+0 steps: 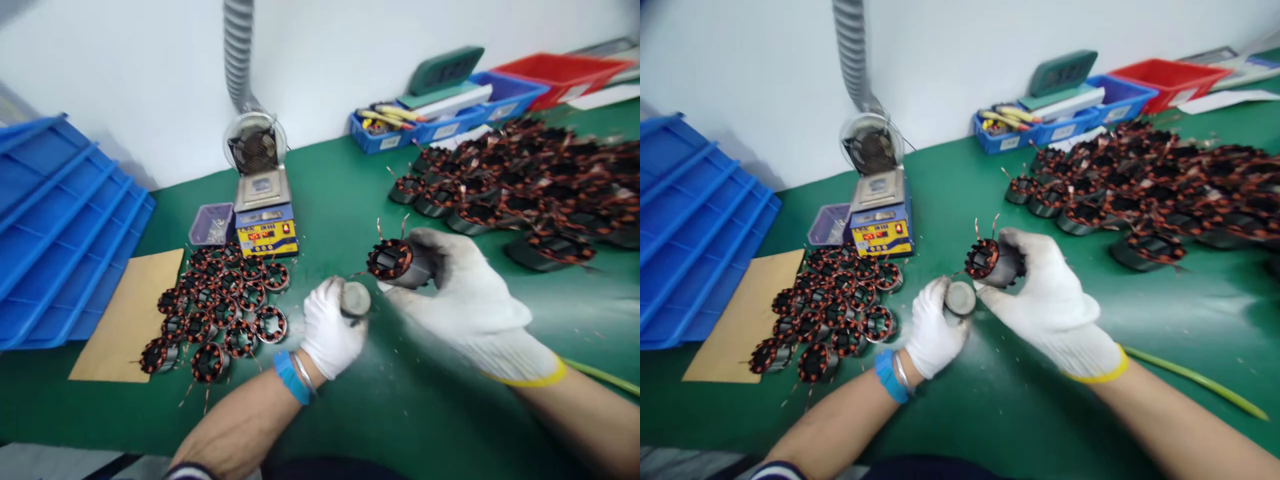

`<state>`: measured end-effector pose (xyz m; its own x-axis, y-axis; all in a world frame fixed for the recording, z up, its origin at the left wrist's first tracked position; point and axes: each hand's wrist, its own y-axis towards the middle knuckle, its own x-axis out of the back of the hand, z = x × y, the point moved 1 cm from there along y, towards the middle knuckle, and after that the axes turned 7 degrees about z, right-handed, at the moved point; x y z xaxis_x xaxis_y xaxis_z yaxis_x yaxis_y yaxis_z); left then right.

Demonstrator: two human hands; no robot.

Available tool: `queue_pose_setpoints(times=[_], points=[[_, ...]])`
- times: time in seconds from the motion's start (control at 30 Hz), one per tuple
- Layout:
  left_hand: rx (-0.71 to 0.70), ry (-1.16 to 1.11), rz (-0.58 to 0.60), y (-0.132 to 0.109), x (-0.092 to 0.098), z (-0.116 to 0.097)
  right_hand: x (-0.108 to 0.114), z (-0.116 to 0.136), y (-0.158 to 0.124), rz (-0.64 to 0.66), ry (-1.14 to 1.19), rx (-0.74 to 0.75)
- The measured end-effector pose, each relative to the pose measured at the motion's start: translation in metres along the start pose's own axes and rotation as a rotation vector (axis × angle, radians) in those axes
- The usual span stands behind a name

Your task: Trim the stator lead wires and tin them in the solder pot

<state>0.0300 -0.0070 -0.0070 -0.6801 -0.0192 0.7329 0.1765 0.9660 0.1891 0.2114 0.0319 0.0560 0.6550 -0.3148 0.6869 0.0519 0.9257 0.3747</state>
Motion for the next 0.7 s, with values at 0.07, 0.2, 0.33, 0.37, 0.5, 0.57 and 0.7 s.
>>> queue_pose_setpoints(times=[0.07,0.2,0.33,0.37,0.5,0.57,0.7], points=[[0.060,-0.032,0.008,0.000,-0.001,-0.001,-0.003,0.022,0.045,-0.004,0.037,-0.016],[0.161,-0.119,0.014,0.002,-0.003,0.001,-0.026,0.085,0.141,0.077,-0.052,0.137],[0.251,-0.175,0.034,0.007,-0.006,0.005,-0.068,0.132,0.207,0.218,-0.139,0.157],[0.262,-0.182,0.043,0.008,-0.007,0.006,-0.079,0.139,0.217,0.252,-0.157,0.165],[0.262,-0.184,0.067,0.010,-0.009,0.007,-0.111,0.157,0.240,0.331,-0.192,0.198],[0.249,-0.186,0.075,0.011,-0.008,0.006,-0.121,0.162,0.245,0.361,-0.212,0.201],[0.233,-0.203,0.101,0.013,-0.005,0.004,-0.130,0.165,0.244,0.403,-0.247,0.210]])
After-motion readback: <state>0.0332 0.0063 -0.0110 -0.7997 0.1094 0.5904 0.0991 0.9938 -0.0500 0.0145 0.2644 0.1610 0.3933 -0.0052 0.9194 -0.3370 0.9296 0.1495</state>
